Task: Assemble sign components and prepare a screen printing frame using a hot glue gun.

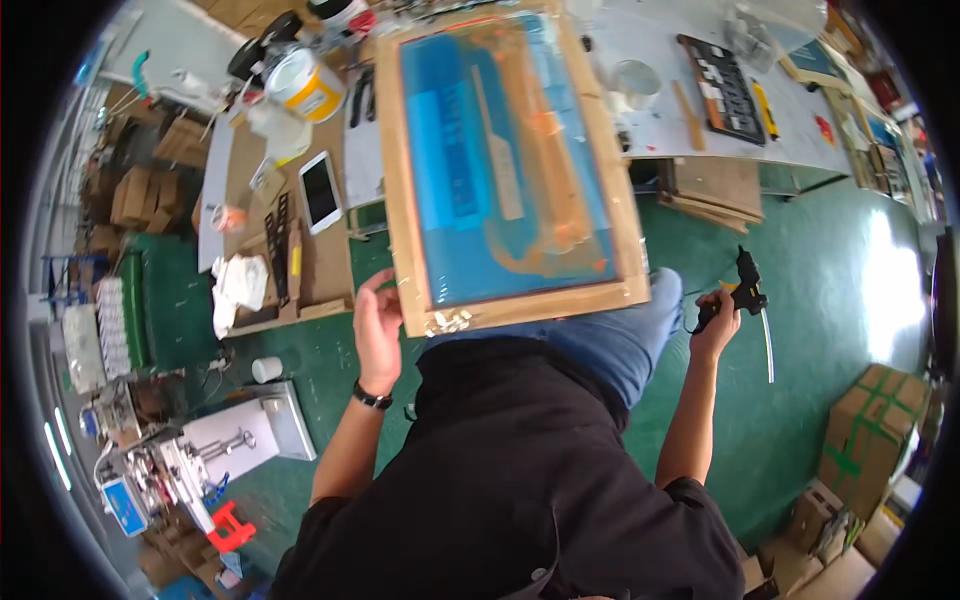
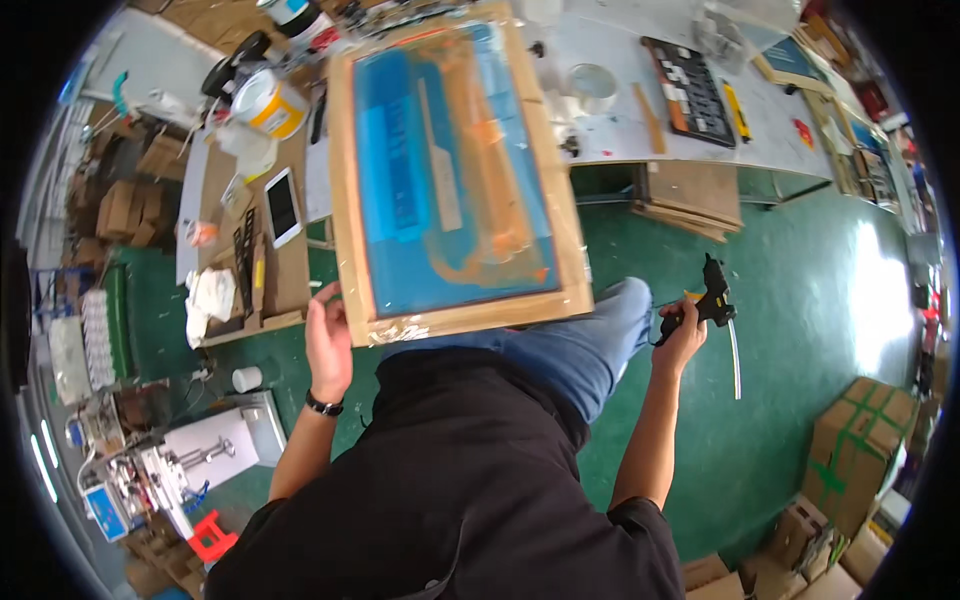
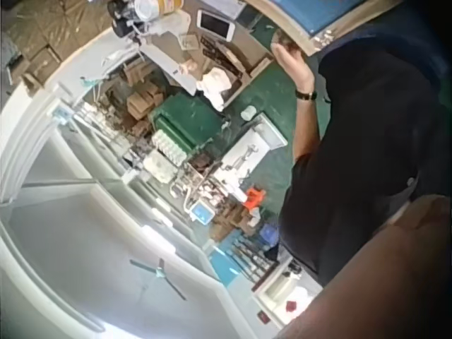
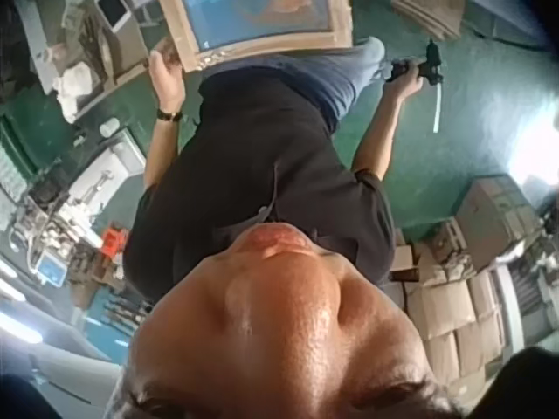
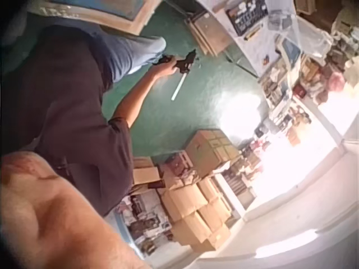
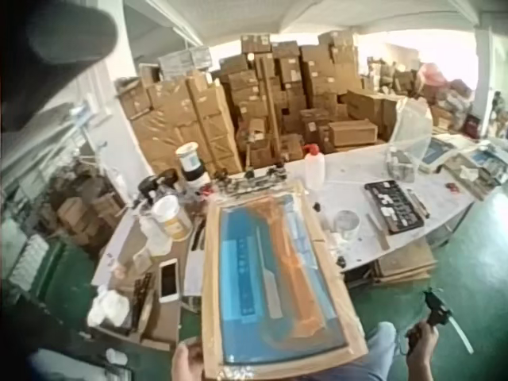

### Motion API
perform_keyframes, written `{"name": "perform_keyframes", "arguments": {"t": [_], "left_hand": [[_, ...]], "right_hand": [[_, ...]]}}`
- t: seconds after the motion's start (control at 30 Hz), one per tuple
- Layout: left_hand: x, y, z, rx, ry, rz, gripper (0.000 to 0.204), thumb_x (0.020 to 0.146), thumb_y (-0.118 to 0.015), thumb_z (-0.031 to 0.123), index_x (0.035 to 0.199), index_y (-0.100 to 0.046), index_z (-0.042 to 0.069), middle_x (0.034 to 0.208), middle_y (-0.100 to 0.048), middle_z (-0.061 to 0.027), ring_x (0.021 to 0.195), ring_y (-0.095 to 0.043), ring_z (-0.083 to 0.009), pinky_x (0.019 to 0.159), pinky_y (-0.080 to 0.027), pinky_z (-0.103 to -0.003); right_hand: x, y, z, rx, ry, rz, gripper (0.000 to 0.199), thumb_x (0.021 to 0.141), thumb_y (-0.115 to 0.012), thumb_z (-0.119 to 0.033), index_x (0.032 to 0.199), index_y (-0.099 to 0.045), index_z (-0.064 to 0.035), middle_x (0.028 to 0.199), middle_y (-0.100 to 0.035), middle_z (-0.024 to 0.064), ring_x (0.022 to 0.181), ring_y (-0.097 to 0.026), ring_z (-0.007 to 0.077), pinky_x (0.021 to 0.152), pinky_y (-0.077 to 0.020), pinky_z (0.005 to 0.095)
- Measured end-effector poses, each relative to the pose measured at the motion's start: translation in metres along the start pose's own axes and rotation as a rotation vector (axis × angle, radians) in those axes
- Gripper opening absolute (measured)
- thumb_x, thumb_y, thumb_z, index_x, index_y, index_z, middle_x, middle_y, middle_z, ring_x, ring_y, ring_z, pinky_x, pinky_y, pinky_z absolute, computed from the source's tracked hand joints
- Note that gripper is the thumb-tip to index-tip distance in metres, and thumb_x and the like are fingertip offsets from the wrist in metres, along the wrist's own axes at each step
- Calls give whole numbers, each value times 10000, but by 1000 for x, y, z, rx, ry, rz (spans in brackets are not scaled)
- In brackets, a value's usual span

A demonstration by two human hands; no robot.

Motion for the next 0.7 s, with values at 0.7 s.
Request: {"name": "perform_keyframes", "arguments": {"t": [0.7], "left_hand": [[-19, -54, 168, -353, -494, -309, 441, 1115, -410, 361, 1409, -528, 54, 1325, -609, -94, 1052, -605, -181, 988, -468, -373]], "right_hand": [[-89, -15, -24, -27, 211, -209, 143, 978, -626, -136, 870, -622, -43, 711, -586, 38, 627, -593, 141, 663, -489, 257]]}}
Point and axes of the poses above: each hand's wrist, its own x-axis towards the middle knuckle, its own y-axis out of the back of the hand, z = x × y, the point moved 4 cm from there along x, towards the middle knuckle
